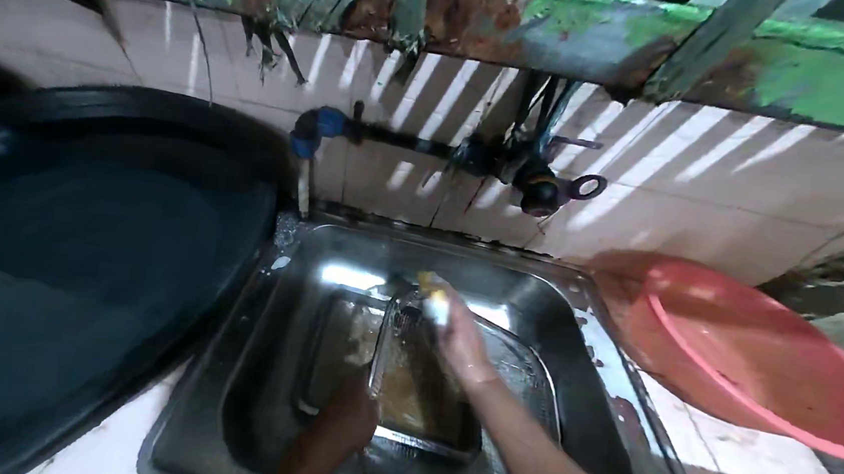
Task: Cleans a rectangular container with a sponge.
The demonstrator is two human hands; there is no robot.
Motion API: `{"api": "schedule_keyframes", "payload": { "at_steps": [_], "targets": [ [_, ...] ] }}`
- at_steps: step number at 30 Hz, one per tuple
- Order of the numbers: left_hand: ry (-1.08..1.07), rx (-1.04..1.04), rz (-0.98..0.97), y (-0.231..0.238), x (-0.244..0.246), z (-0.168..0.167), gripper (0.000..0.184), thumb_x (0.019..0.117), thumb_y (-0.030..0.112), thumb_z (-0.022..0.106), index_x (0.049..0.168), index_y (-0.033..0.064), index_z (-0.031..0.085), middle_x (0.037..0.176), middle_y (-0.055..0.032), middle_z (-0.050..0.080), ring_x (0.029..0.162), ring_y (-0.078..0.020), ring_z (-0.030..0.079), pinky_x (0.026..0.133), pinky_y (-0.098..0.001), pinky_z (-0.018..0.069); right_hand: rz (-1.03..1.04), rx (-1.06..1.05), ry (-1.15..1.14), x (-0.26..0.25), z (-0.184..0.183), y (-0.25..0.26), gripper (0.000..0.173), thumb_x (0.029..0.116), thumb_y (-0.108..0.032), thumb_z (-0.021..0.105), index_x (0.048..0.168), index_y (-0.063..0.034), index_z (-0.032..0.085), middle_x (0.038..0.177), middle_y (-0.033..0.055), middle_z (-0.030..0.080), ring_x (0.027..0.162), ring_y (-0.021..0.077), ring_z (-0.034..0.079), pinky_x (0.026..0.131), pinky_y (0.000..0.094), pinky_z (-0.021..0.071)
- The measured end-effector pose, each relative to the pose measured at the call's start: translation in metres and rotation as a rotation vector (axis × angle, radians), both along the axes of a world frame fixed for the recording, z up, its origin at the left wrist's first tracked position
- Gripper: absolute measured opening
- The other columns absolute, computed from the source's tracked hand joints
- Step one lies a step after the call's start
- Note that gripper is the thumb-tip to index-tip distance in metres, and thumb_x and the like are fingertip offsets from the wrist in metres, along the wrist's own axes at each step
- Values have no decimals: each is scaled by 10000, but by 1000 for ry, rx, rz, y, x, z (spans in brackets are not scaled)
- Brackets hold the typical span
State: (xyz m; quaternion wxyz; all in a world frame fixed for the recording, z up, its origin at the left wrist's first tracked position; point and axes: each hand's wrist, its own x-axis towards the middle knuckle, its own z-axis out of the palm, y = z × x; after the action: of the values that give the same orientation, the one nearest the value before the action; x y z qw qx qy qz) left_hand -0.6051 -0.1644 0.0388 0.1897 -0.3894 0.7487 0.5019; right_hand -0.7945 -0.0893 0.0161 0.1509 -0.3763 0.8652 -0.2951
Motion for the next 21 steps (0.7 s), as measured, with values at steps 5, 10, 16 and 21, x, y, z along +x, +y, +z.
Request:
{"api": "schedule_keyframes", "payload": {
  "at_steps": [5, 10, 16, 21],
  "targets": [
    [56, -95, -149, -2, 14, 4, 438, 1038, 121, 550, 1395, -128, 503, 1394, -303, 556, 1335, -387, 524, 1138, -489, 385, 280, -367, -92, 105, -18, 18, 559, 904, 37, 579, 1453, 91, 495, 1539, 239, 473, 1450, 337, 453, 1194, 445, 393],
    [82, -99, -171, 9, 22, -2, 461, 1055, 118, 514, 1442, -122, 449, 1432, -305, 525, 1371, -380, 499, 1163, -470, 369, 430, -236, 156, 95, -6, 19, 495, 875, -2, 644, 1365, 56, 599, 1475, 207, 559, 1445, 358, 458, 1221, 507, 334],
    [36, -24, 49, 17, 12, -7, 610, 1018, 94, 560, 1569, 1, 315, 1499, -233, 490, 1375, -323, 508, 1149, -458, 402, 116, 17, 237, -6, 8, -2, 586, 962, -4, 630, 1524, -42, 468, 1584, 165, 446, 1446, 338, 457, 1195, 520, 364],
    [3, -31, 44, 14, 13, -15, 580, 1046, 139, 534, 1558, -22, 313, 1457, -259, 514, 1348, -349, 526, 1133, -476, 409, -352, 417, -62, -86, -29, 95, 486, 1059, -168, 551, 1515, -39, 448, 1429, 278, 555, 1289, 465, 564, 1080, 629, 427]
  ]
}}
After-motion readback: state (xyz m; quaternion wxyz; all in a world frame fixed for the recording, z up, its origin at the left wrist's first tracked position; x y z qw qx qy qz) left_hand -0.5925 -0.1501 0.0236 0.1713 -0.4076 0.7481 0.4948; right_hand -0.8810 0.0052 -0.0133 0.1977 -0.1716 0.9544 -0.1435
